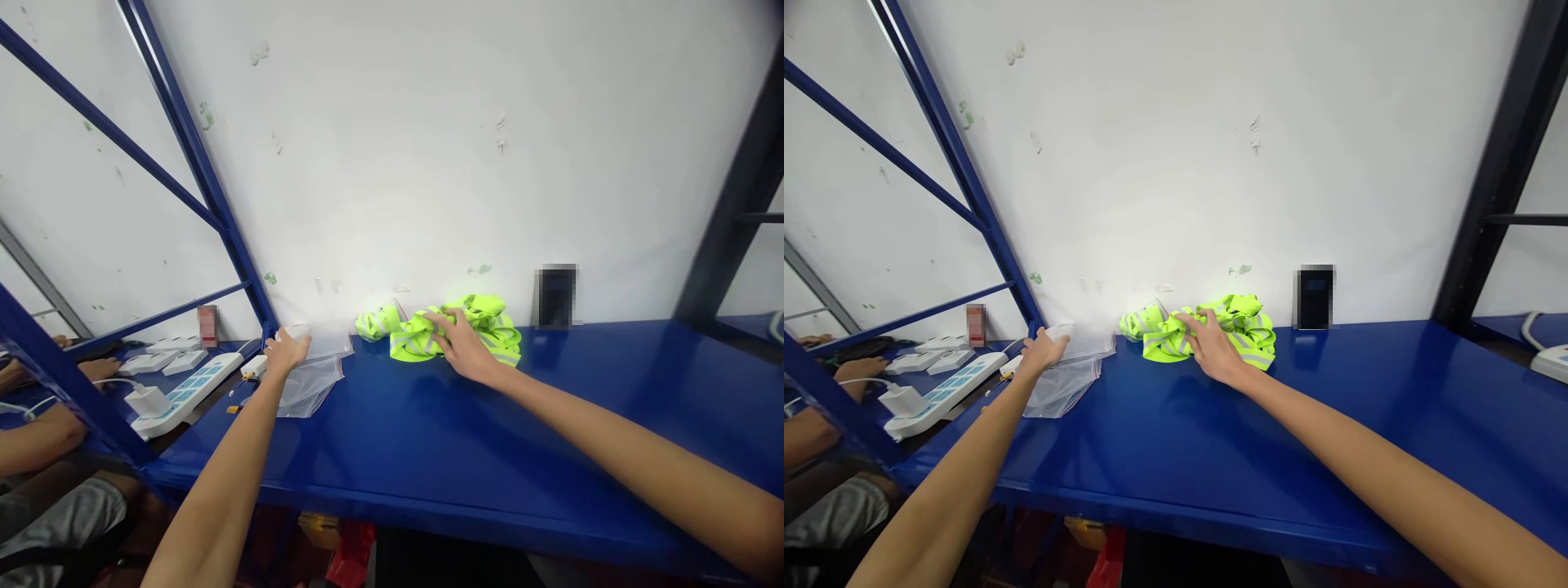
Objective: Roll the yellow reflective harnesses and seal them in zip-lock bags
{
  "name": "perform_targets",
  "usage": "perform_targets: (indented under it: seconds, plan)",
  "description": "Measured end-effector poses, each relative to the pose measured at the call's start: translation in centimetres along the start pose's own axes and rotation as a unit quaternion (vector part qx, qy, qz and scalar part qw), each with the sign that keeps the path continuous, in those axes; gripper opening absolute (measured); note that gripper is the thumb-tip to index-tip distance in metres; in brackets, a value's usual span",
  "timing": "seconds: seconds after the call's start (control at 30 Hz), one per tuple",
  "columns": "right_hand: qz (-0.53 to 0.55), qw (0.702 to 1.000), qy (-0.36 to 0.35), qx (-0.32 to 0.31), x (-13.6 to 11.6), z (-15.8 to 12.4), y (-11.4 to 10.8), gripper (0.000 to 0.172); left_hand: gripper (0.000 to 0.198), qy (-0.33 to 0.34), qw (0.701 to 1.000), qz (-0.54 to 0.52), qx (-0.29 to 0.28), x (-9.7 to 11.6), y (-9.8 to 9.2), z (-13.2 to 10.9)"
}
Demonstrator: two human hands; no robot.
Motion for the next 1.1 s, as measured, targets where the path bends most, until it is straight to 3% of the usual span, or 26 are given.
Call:
perform_targets:
  seconds: [0.17,0.3,0.47,0.63,0.77,0.9,1.1]
  plan:
    - [-0.211,0.976,0.003,-0.046,0.1,1.7,2.0,0.050,0.066,0.064,0.994,0.067,0.049,0.4,1.8,-0.4]
    - [-0.326,0.941,0.029,-0.090,-0.2,3.2,3.2,0.049,0.055,0.143,0.985,0.077,0.059,3.1,2.1,-1.9]
    - [-0.319,0.938,0.040,-0.133,-2.4,6.2,4.2,0.029,0.037,0.295,0.954,-0.012,0.050,8.6,3.7,-5.4]
    - [-0.266,0.954,0.054,-0.125,-4.1,9.3,4.8,0.028,0.030,0.448,0.885,-0.123,0.011,12.6,7.6,-9.3]
    - [-0.211,0.966,0.108,-0.108,-3.6,11.6,6.1,0.035,0.025,0.484,0.865,-0.132,-0.015,12.7,9.3,-10.7]
    - [-0.155,0.967,0.161,-0.122,-3.1,13.1,7.9,0.032,0.025,0.487,0.861,-0.144,-0.029,11.2,9.3,-10.6]
    - [-0.079,0.977,0.157,-0.122,-4.4,13.3,8.2,0.022,0.027,0.458,0.868,-0.192,-0.032,10.0,9.3,-10.1]
Point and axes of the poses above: each hand's wrist, its own z-axis towards the middle knuckle, its own y-axis out of the palm, x = y × z, the point moved 1 cm from there along z, towards the middle knuckle, and after that the axes turned 12 degrees about y, right-handed, at the moved point
